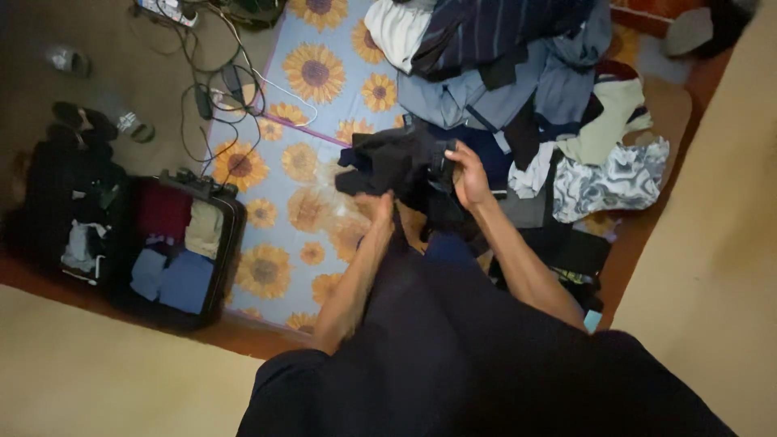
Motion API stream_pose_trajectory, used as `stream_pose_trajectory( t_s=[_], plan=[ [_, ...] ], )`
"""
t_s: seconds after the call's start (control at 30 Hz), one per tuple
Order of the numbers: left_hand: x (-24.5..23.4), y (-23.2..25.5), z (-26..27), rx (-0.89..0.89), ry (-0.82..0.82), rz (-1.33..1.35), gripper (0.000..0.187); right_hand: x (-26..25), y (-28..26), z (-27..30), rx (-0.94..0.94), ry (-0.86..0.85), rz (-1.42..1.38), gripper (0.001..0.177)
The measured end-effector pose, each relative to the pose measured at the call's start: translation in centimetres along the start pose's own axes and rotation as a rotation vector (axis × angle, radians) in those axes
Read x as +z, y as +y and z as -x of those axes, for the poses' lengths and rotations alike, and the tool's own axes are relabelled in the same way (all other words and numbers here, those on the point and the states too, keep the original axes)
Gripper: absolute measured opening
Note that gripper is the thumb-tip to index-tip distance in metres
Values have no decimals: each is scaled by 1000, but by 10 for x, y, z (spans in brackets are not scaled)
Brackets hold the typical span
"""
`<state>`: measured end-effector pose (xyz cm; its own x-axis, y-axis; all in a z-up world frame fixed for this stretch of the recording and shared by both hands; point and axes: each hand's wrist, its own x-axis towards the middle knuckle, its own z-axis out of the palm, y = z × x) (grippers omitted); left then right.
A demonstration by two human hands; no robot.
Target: Folding various items of clothing and placing them into an open suitcase.
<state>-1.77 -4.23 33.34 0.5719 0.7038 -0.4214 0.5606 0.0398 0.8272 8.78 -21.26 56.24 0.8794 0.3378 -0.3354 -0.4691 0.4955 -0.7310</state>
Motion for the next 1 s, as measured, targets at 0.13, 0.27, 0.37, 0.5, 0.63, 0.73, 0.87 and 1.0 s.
stream_pose_trajectory(
  t_s=[0.13, 0.27, 0.37, 0.5, 0.63, 0.73, 0.87, 1.0],
  plan=[
    [-42, 133, 19, 506, 64, -210, 84, -10, 5, -1, -19, -75, 104, 13],
    [-77, 253, 27, 1135, -572, -176, 77, 9, -5, 5, -9, -152, 265, 14],
    [-69, 267, 12, 1113, -891, -258, 66, -2, -7, 7, 11, -171, 303, 15],
    [-59, 266, 5, 663, -1084, -41, 43, 7, -45, 12, -66, -224, 350, 24],
    [-68, 275, 10, 703, -990, 11, 39, -33, -47, -7, -254, -283, 650, 32],
    [-86, 287, 18, 462, -1013, 156, 39, -96, -14, -20, -146, -273, 1062, 37],
    [-103, 292, 9, 542, -919, 222, 37, -140, 4, -10, 67, -314, 1543, 49],
    [-117, 302, 10, 607, -743, 106, 27, -148, -14, 1, -21, -146, 1826, 62]
  ],
)
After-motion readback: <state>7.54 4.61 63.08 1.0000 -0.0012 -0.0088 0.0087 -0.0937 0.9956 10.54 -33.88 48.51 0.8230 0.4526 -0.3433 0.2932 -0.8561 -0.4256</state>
